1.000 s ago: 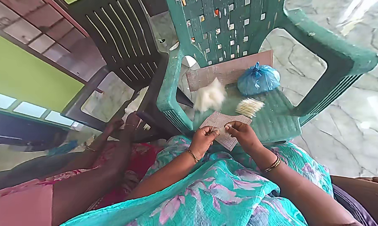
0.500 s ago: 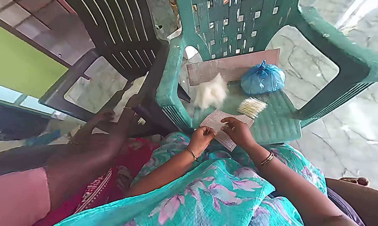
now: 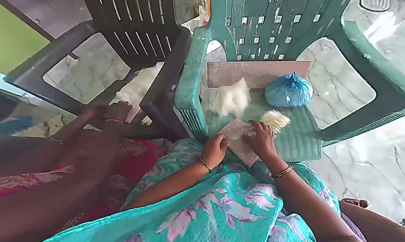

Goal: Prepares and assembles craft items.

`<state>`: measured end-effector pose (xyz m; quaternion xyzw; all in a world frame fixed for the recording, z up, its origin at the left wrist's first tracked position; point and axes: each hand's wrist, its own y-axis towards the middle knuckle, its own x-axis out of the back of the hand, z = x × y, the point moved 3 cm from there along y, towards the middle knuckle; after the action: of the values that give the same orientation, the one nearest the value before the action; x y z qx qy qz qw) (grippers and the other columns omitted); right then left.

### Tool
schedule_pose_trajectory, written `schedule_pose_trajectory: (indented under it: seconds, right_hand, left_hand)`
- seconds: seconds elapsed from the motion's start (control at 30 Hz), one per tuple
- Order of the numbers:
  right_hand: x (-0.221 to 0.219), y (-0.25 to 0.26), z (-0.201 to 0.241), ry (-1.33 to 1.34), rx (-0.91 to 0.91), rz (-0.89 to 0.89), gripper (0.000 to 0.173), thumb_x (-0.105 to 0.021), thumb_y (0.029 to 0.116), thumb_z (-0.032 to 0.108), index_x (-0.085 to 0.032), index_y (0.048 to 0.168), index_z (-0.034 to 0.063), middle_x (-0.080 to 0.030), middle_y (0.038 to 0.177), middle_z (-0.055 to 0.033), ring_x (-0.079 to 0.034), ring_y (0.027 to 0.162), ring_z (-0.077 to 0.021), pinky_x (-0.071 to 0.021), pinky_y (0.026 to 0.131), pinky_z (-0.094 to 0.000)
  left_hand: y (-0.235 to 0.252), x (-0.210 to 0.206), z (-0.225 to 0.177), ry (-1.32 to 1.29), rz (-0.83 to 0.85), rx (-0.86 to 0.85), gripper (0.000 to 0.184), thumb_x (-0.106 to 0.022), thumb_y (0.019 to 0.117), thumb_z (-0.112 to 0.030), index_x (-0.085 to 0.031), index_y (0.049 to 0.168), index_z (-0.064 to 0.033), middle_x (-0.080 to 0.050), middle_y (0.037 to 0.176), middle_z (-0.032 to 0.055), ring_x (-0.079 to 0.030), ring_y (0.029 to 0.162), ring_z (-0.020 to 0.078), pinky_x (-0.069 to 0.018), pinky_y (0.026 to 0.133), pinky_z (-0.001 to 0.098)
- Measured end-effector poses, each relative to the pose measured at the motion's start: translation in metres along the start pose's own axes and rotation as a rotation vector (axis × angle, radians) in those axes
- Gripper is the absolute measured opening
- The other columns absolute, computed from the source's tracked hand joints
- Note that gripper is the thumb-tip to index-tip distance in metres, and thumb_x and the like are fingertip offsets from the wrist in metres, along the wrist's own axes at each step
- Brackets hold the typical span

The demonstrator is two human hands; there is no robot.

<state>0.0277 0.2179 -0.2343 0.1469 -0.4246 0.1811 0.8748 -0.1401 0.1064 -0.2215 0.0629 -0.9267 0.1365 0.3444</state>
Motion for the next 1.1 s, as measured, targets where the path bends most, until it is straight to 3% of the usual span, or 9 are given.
schedule_pose_trajectory:
  seconds: [0.23,0.33,0.4,0.43,0.5,0.57,0.7,0.9,1.1]
  right_hand:
    - [0.011,0.002,-0.003,0.002,-0.007,0.012,0.050,-0.081,0.0871,0.024,-0.066,0.132,0.0091,-0.064,0.129,-0.0223,-0.054,0.126,-0.0466,-0.0398,0.099,-0.0702]
    - [0.009,0.010,0.001,-0.050,0.135,0.046,0.042,-0.073,0.0937,0.017,-0.064,0.134,0.0075,-0.061,0.135,-0.0216,-0.055,0.126,-0.0454,-0.0416,0.100,-0.0682]
    - [0.004,0.017,0.007,-0.123,0.289,0.132,0.042,-0.065,0.0975,0.011,-0.061,0.139,0.0060,-0.058,0.143,-0.0198,-0.054,0.132,-0.0422,-0.0406,0.106,-0.0661]
    - [-0.001,0.018,0.008,-0.171,0.359,0.208,0.045,-0.061,0.1001,0.013,-0.056,0.144,0.0064,-0.053,0.150,-0.0179,-0.049,0.139,-0.0392,-0.0364,0.111,-0.0657]
    - [-0.012,0.016,0.008,-0.286,0.413,0.401,0.055,-0.048,0.1072,0.028,-0.039,0.158,0.0100,-0.034,0.166,-0.0113,-0.028,0.155,-0.0302,-0.0166,0.123,-0.0647]
    - [-0.016,0.007,0.007,-0.393,0.412,0.534,0.062,-0.039,0.1091,0.041,-0.027,0.163,0.0129,-0.022,0.171,-0.0072,-0.015,0.159,-0.0254,-0.0043,0.124,-0.0651]
    - [-0.003,-0.022,-0.002,-0.504,0.390,0.673,0.073,-0.037,0.1067,0.052,-0.020,0.165,0.0104,-0.015,0.173,-0.0076,-0.008,0.160,-0.0239,0.0027,0.123,-0.0657]
    - [0.023,-0.071,-0.026,-0.533,0.555,0.556,0.070,-0.049,0.1028,0.048,-0.038,0.158,0.0051,-0.033,0.167,-0.0101,-0.031,0.154,-0.0285,-0.0146,0.118,-0.0726]
    - [0.041,-0.063,-0.025,-0.427,0.458,0.427,0.060,-0.056,0.1019,0.039,-0.049,0.151,0.0057,-0.048,0.157,-0.0124,-0.041,0.149,-0.0343,-0.0138,0.116,-0.0769]
  left_hand:
    - [0.015,-0.001,-0.003,-0.001,0.020,0.018,0.027,-0.059,0.1035,-0.015,-0.062,0.122,0.0047,-0.067,0.112,0.0206,-0.068,0.102,0.0290,-0.0537,0.096,0.0436]
    - [0.018,-0.002,-0.006,0.004,0.028,0.048,0.026,-0.060,0.1033,-0.015,-0.063,0.121,0.0042,-0.068,0.108,0.0206,-0.067,0.100,0.0313,-0.0538,0.094,0.0472]
    - [0.020,-0.003,-0.007,0.037,0.039,0.047,0.026,-0.060,0.1033,-0.015,-0.063,0.121,0.0033,-0.067,0.110,0.0206,-0.067,0.103,0.0321,-0.0535,0.095,0.0488]
    - [0.021,-0.004,-0.008,0.058,0.043,0.039,0.025,-0.060,0.1030,-0.015,-0.063,0.121,0.0032,-0.067,0.113,0.0208,-0.067,0.106,0.0326,-0.0528,0.097,0.0492]
    - [0.022,-0.004,-0.010,0.091,0.057,0.030,0.028,-0.061,0.1027,-0.016,-0.062,0.122,0.0036,-0.066,0.118,0.0211,-0.065,0.112,0.0334,-0.0513,0.101,0.0492]
    - [0.022,-0.004,-0.008,0.108,0.086,0.043,0.029,-0.061,0.1030,-0.018,-0.061,0.123,0.0039,-0.064,0.121,0.0217,-0.064,0.116,0.0338,-0.0500,0.103,0.0494]
    - [0.008,-0.007,-0.005,0.107,0.187,0.060,0.029,-0.056,0.1055,-0.017,-0.060,0.124,0.0053,-0.064,0.121,0.0219,-0.063,0.116,0.0327,-0.0486,0.104,0.0474]
    - [-0.013,-0.015,-0.008,0.141,0.375,0.020,0.032,-0.048,0.1091,-0.018,-0.061,0.125,0.0075,-0.063,0.125,0.0246,-0.060,0.122,0.0341,-0.0440,0.108,0.0467]
    - [-0.009,-0.010,-0.003,0.070,0.248,0.011,0.032,-0.048,0.1091,-0.017,-0.063,0.122,0.0072,-0.066,0.120,0.0233,-0.063,0.117,0.0323,-0.0466,0.106,0.0460]
